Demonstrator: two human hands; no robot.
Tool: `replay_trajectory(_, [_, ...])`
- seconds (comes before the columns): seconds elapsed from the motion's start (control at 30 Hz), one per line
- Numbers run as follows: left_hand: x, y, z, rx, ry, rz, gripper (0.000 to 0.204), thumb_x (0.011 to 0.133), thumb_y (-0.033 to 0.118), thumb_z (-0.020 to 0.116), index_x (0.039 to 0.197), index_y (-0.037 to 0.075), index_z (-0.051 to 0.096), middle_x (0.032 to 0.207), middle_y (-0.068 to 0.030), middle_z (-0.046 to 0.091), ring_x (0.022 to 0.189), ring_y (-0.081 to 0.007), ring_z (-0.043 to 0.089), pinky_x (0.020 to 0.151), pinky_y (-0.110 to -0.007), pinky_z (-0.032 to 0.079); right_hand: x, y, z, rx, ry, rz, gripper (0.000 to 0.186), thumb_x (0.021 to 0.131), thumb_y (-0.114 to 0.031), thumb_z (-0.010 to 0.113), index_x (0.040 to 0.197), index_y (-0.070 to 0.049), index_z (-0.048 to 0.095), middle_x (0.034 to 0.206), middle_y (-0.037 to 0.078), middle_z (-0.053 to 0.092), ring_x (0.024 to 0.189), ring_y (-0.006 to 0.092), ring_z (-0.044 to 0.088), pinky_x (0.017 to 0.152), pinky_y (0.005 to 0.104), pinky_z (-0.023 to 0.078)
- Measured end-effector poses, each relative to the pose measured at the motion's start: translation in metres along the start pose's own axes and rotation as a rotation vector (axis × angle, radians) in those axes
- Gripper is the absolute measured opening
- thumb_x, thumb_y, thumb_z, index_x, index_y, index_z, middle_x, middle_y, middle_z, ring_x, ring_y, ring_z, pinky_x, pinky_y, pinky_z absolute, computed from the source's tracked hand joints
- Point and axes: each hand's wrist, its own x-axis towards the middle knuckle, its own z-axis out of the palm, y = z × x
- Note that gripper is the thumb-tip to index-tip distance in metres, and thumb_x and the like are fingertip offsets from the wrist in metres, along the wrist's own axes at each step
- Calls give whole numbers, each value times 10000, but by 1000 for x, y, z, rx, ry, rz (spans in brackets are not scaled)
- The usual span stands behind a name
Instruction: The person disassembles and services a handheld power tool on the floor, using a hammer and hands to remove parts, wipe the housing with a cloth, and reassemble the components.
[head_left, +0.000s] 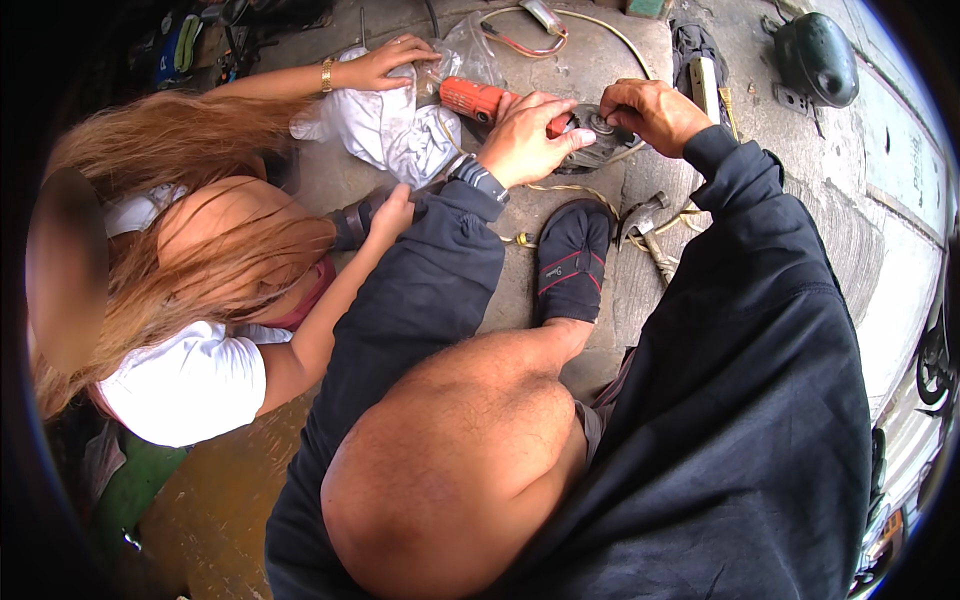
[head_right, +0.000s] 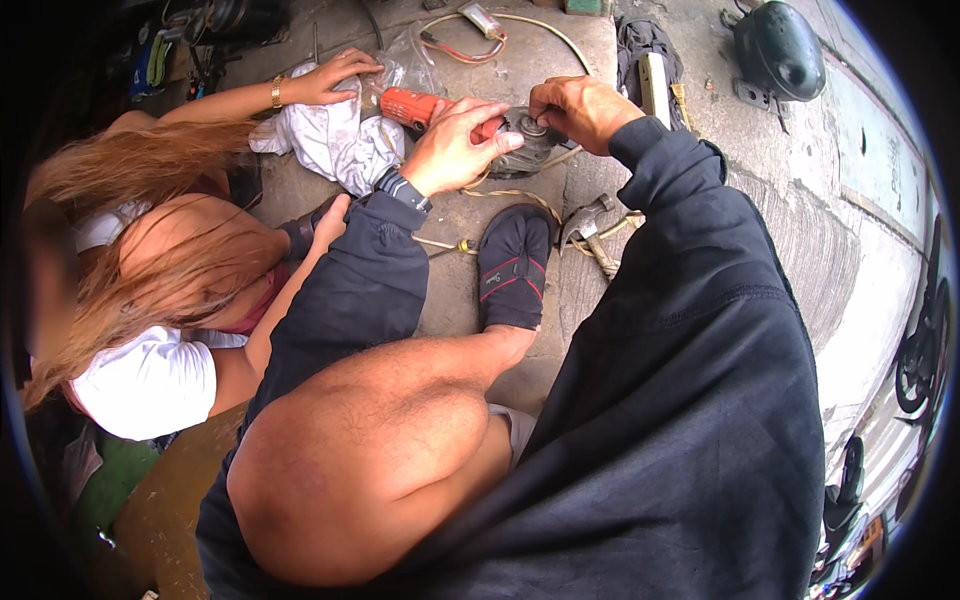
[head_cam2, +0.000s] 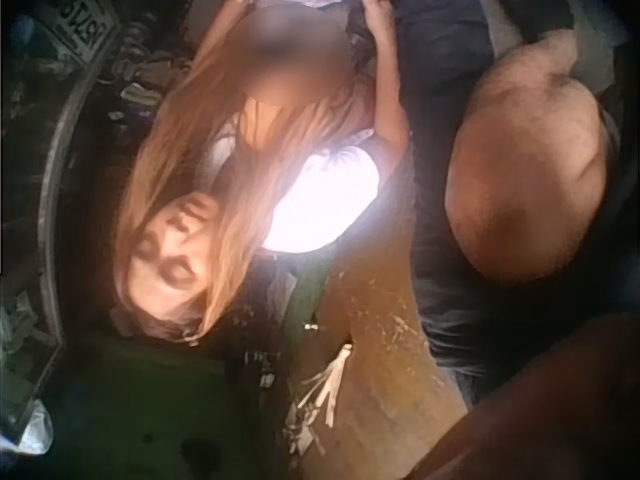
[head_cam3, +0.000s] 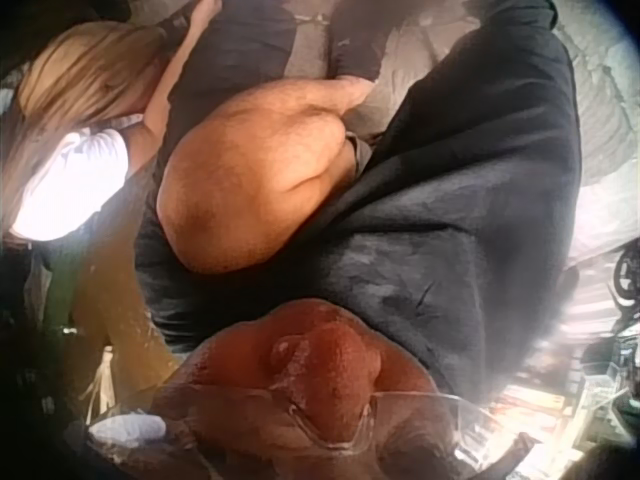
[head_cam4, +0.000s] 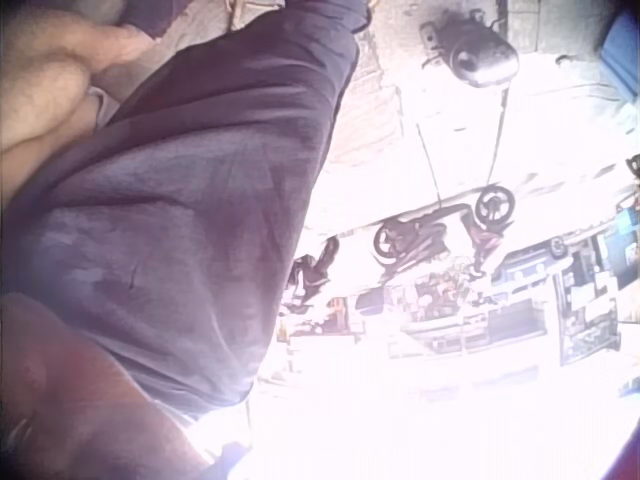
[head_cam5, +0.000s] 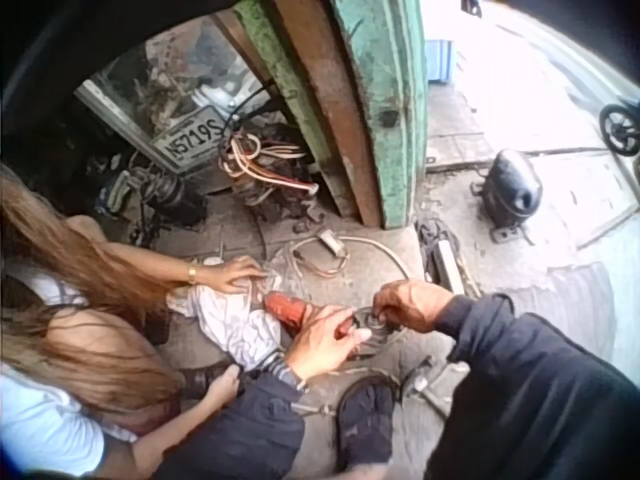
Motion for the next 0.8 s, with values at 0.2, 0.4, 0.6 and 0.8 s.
replay_trajectory(0.2, [1,-2,1,-7,-20,-9,637,883,518,684,1299,39,628,1187,-100,633,1133,-239,593,1120,-418,282,2,0,-1,-18,-16,14,135,855,-34,644,989,-34,634,934,145,672,917,350,664,815,417,522])
replay_trajectory(0.4, [0,-3,-1,4,-27,-2,621,891,497,685,1305,37,625,1188,-98,633,1138,-236,591,1101,-400,301,6,-4,-1,-47,-14,-36,134,848,-33,640,981,-30,628,931,158,681,914,366,664,815,429,526])
replay_trajectory(0.6, [3,-2,-2,-22,-43,-24,554,911,435,679,1295,39,630,1234,-109,630,1179,-269,574,1083,-397,348,9,-5,-4,-83,-53,-69,158,845,-12,634,1001,-28,623,950,148,673,906,364,663,810,429,524])
replay_trajectory(0.8, [5,0,-6,-27,-76,-59,504,918,409,662,1255,34,647,1268,-129,616,1206,-288,553,1097,-409,344,10,-3,-5,-65,-64,-62,163,835,-8,641,997,-28,622,945,151,672,898,360,666,806,424,529])
